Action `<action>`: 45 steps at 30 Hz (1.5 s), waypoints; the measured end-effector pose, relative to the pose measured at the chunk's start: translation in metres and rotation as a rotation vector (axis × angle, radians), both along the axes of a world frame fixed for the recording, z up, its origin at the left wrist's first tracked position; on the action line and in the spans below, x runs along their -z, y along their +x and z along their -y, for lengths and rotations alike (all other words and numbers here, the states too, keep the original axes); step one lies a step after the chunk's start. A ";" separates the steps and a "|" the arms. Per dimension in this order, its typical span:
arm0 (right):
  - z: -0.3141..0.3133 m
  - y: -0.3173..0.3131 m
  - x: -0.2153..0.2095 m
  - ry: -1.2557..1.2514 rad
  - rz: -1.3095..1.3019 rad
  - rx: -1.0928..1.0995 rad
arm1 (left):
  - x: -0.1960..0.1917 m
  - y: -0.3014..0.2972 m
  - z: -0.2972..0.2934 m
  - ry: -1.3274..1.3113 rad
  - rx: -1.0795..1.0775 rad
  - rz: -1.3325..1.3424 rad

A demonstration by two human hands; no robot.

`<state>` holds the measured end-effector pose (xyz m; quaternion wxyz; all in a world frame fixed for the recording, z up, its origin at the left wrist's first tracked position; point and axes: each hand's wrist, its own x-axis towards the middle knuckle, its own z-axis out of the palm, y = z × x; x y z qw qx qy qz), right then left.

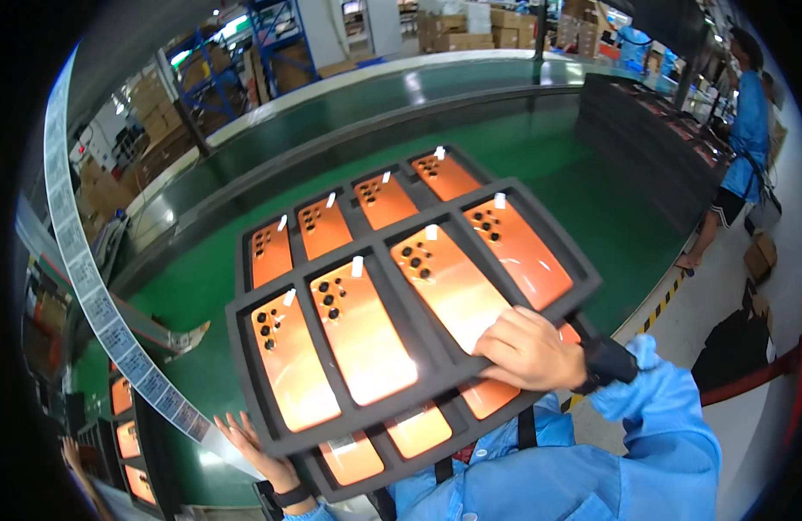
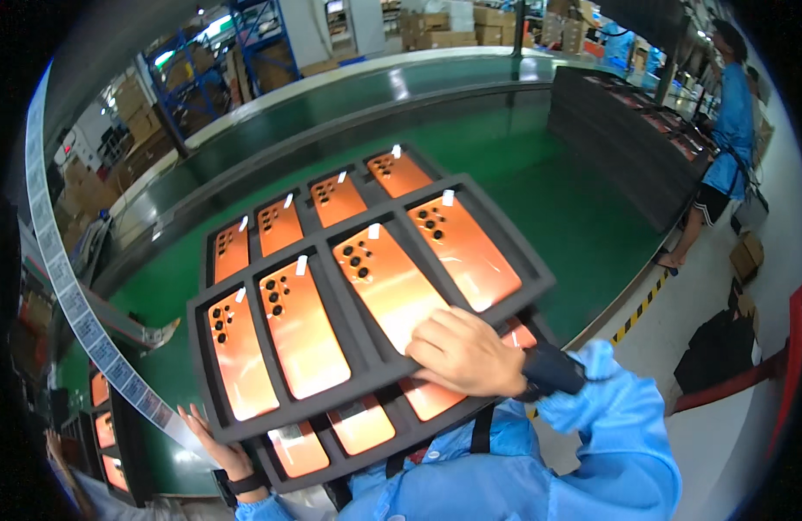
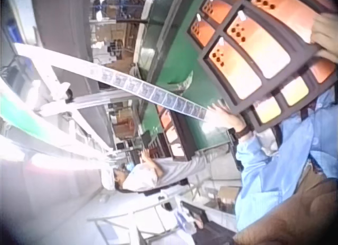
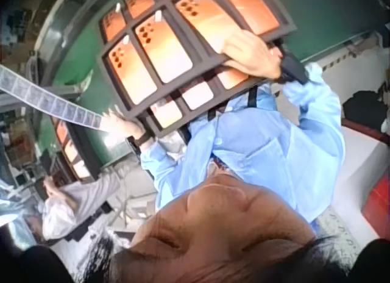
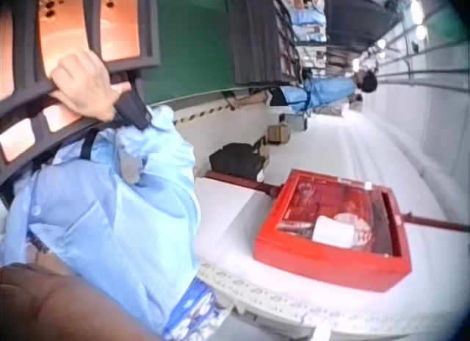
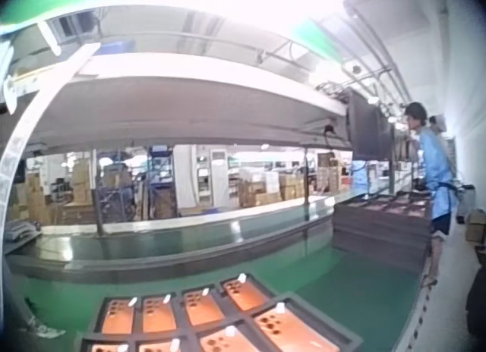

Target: Applying product identification and serial number labels to the back of smartphones on an assembly line.

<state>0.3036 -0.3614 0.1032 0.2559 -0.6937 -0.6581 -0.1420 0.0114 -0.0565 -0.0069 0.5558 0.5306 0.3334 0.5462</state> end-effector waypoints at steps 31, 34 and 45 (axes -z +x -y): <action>0.110 0.064 0.047 0.100 -1.112 0.471 | -0.051 -0.027 0.089 -0.079 0.385 -0.493; 0.111 0.068 0.055 0.087 -1.156 0.470 | -0.053 -0.031 0.094 -0.115 0.400 -0.441; 0.110 0.075 0.045 0.106 -1.266 0.391 | -0.046 -0.020 0.077 -0.135 0.368 -0.374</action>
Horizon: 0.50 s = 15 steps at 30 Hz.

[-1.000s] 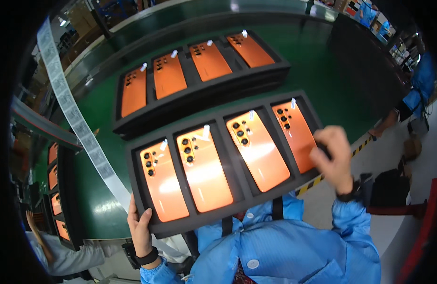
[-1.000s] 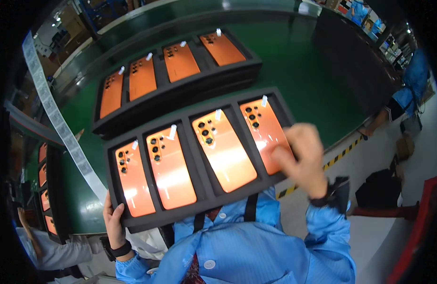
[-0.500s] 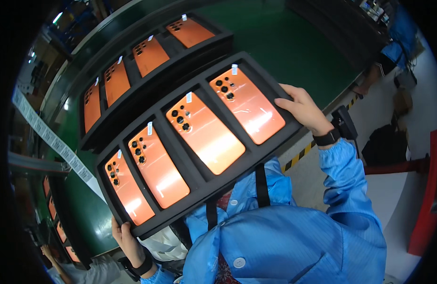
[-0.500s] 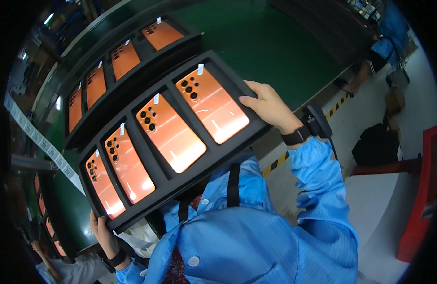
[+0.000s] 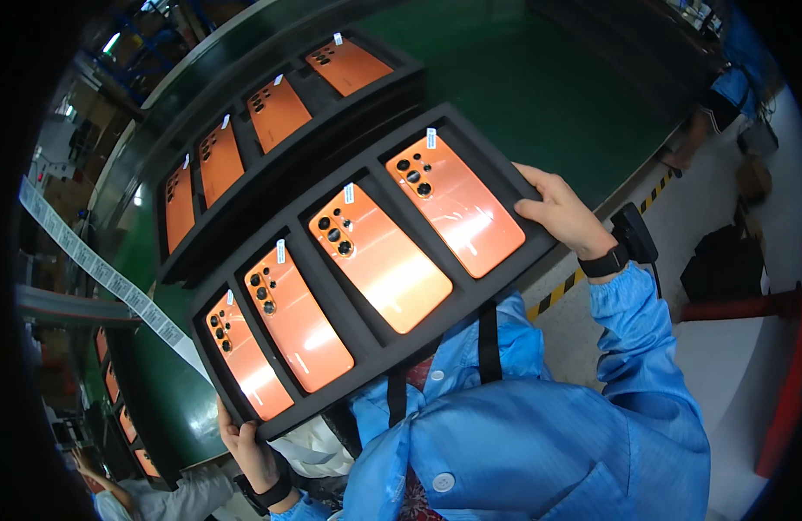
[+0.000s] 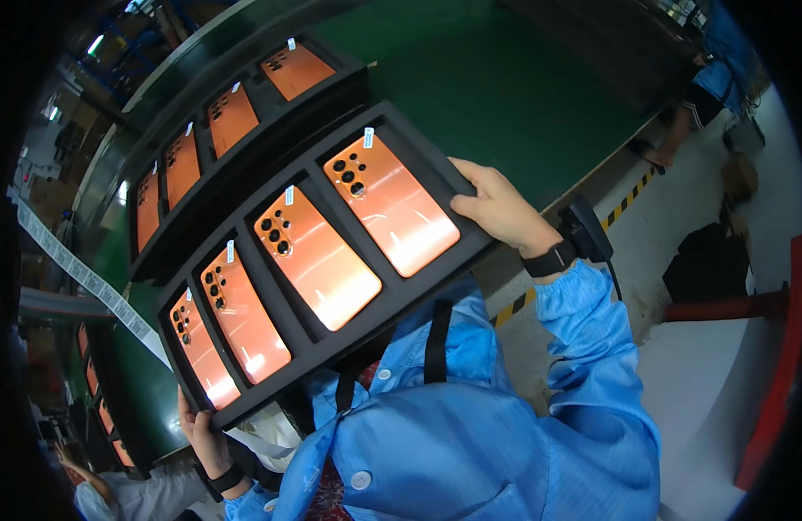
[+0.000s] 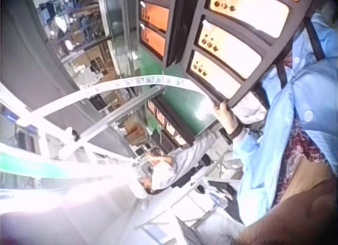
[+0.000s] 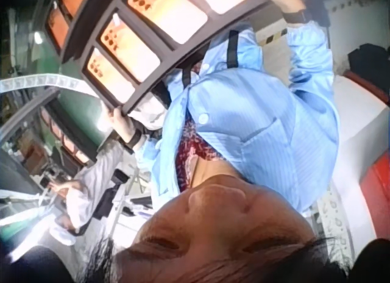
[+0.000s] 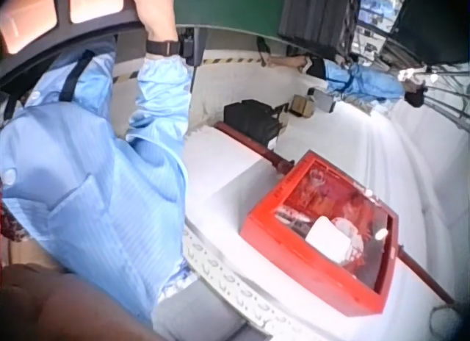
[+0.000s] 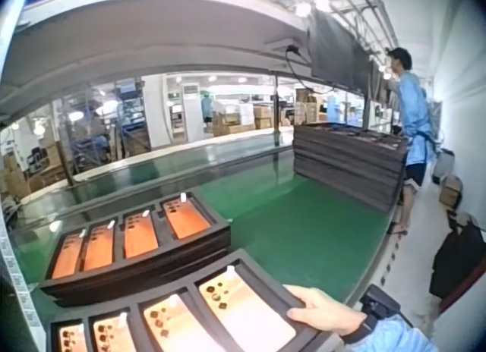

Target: Applying product identification and serial number labels to the back of smartphones on an assembly line.

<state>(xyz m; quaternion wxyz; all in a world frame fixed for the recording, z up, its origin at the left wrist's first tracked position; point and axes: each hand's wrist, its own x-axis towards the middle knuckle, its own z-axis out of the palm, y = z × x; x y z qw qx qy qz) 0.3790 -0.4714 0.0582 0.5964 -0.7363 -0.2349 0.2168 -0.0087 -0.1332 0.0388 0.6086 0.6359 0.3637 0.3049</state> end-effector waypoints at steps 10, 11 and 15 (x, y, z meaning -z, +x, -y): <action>0.006 -0.023 -0.003 0.171 -0.081 -0.167 | 0.008 -0.022 0.016 -0.187 -0.037 -0.113; 0.010 -0.024 0.005 0.161 -0.084 -0.146 | 0.007 -0.023 0.019 -0.199 -0.047 -0.093; 0.017 -0.024 0.013 0.206 -0.143 -0.134 | 0.021 -0.027 0.015 -0.220 -0.029 -0.056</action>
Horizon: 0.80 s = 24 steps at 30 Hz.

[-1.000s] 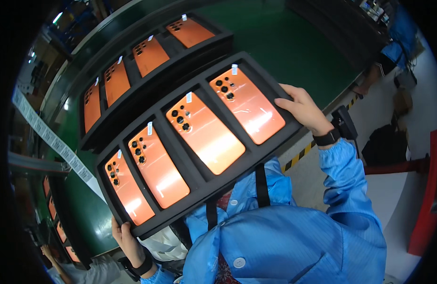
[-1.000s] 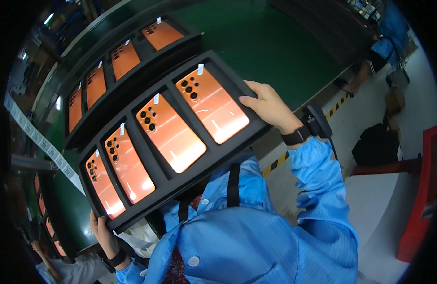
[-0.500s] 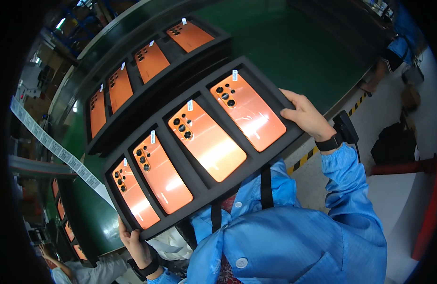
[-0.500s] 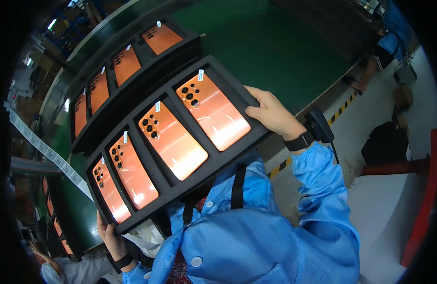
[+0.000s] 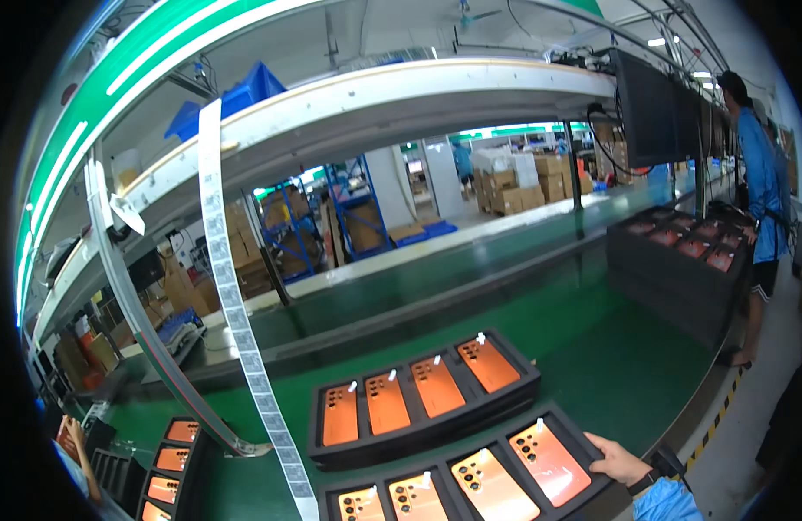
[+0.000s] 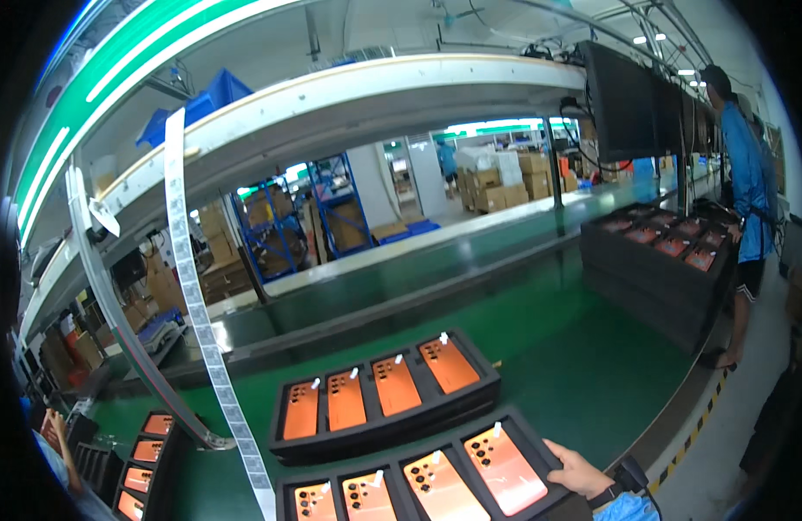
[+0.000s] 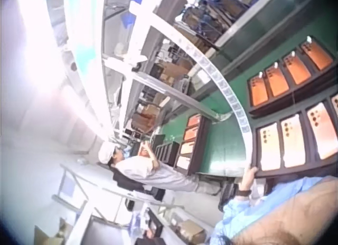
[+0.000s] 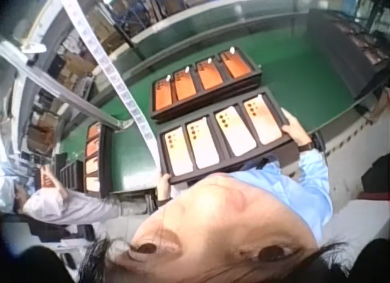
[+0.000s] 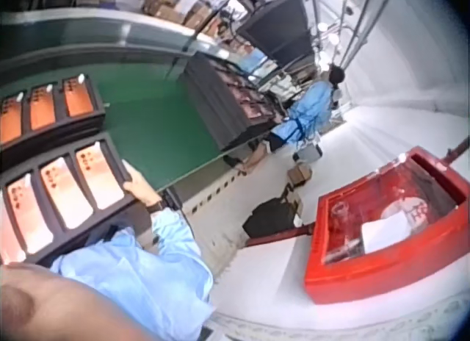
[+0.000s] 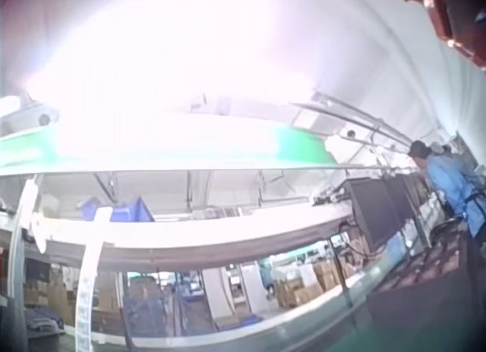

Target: Applying product identification and serial number labels to the back of smartphones on an assembly line.

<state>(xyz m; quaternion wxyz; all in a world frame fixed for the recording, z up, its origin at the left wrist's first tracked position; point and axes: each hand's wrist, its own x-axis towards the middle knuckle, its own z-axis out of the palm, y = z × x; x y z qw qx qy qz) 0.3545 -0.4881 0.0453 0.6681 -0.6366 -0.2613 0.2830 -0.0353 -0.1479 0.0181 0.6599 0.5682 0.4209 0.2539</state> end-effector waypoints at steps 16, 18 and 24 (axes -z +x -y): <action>0.006 0.039 -0.008 -0.450 0.548 0.139 | -0.011 0.025 -0.002 0.190 0.074 0.181; -0.015 0.025 -0.057 -0.437 0.855 0.178 | -0.018 0.024 -0.015 0.229 0.001 0.343; -0.109 -0.010 -0.135 -0.146 1.101 0.095 | -0.051 0.025 -0.106 0.446 -0.107 0.082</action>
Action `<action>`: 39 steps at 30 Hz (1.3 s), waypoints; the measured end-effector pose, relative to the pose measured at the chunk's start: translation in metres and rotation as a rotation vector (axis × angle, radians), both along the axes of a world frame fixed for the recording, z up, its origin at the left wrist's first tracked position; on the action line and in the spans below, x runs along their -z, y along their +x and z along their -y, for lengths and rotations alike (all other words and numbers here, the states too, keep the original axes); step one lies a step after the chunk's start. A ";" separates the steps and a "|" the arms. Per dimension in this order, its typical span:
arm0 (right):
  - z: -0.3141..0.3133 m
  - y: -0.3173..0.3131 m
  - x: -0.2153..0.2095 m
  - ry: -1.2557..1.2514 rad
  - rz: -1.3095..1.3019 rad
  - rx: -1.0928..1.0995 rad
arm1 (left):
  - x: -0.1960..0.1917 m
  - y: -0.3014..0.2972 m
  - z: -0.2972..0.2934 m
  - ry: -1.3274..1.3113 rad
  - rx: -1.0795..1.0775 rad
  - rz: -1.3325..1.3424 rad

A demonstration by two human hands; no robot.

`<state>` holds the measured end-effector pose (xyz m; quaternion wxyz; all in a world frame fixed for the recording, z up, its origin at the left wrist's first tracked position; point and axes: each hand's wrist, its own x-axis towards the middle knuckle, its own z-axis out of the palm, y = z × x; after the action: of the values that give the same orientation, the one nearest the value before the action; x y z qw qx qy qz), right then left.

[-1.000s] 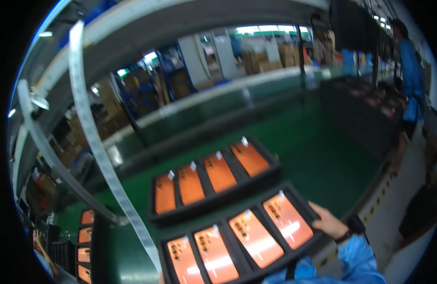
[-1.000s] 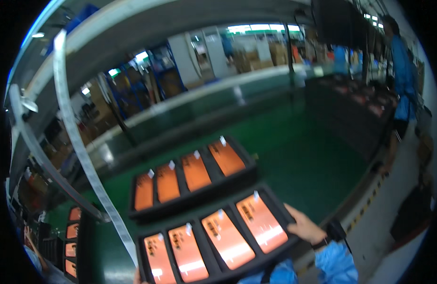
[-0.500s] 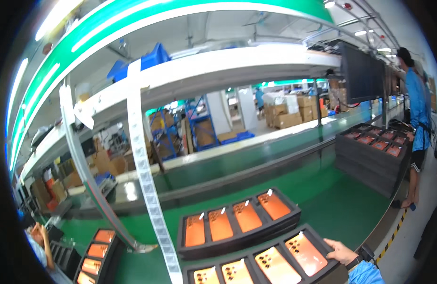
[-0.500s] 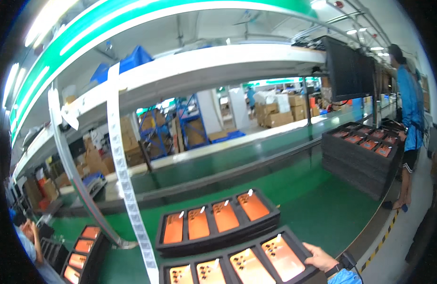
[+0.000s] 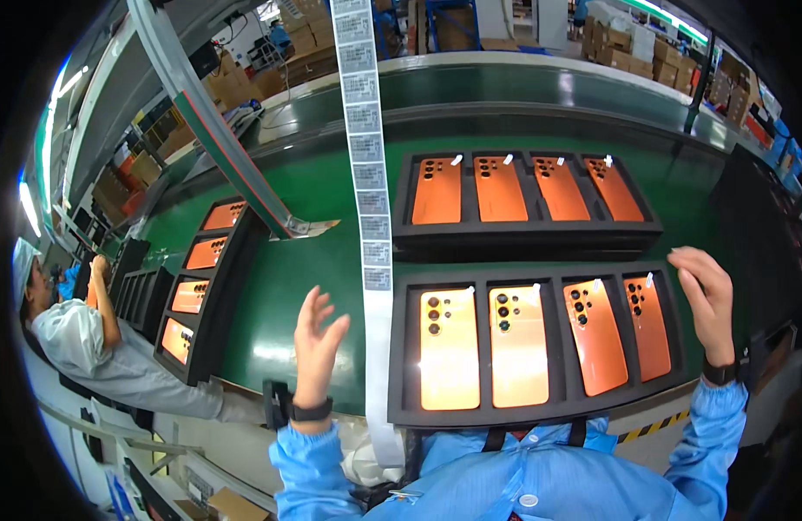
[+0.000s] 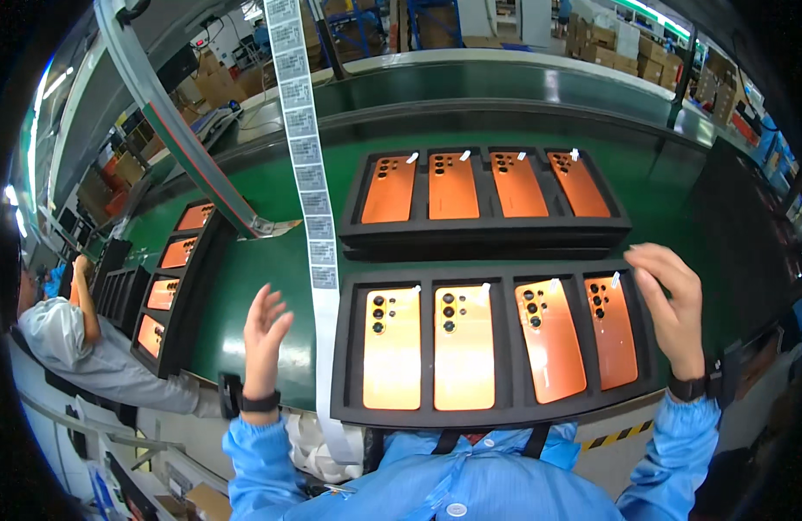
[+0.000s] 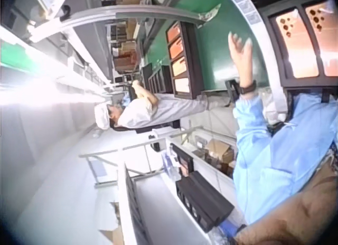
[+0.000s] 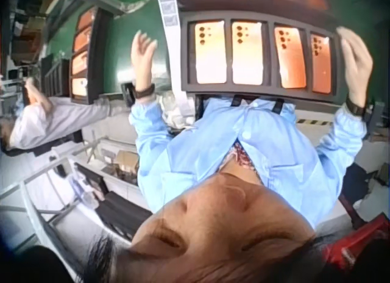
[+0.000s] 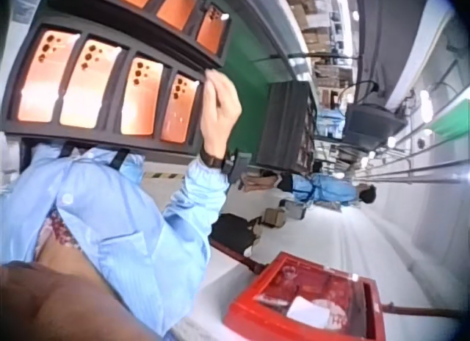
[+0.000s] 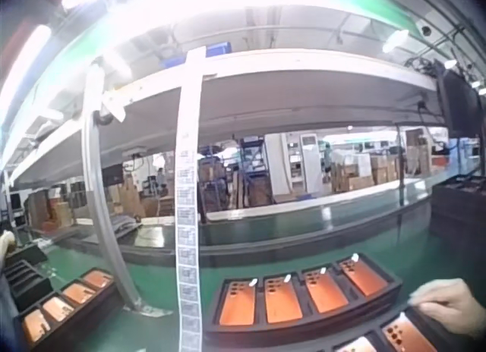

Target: Applying product identification and serial number labels to the back of smartphones on an assembly line.

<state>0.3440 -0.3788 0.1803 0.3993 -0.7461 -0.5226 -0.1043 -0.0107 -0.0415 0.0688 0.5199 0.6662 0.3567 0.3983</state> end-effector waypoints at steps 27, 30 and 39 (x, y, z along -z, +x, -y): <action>-0.247 -0.161 0.071 0.329 -0.053 -0.695 | -0.065 0.016 0.007 -0.431 0.417 0.055; -0.248 -0.163 0.071 0.317 -0.047 -0.707 | -0.066 0.017 0.010 -0.460 0.340 0.054; -0.243 -0.168 0.072 0.383 0.125 -0.697 | -0.063 0.017 0.014 -0.482 0.325 0.035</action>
<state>0.1760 -0.1359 0.1085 0.5101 -0.4281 -0.7388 -0.1033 0.0066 -0.0558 0.1316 0.7263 0.5650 0.3206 0.2249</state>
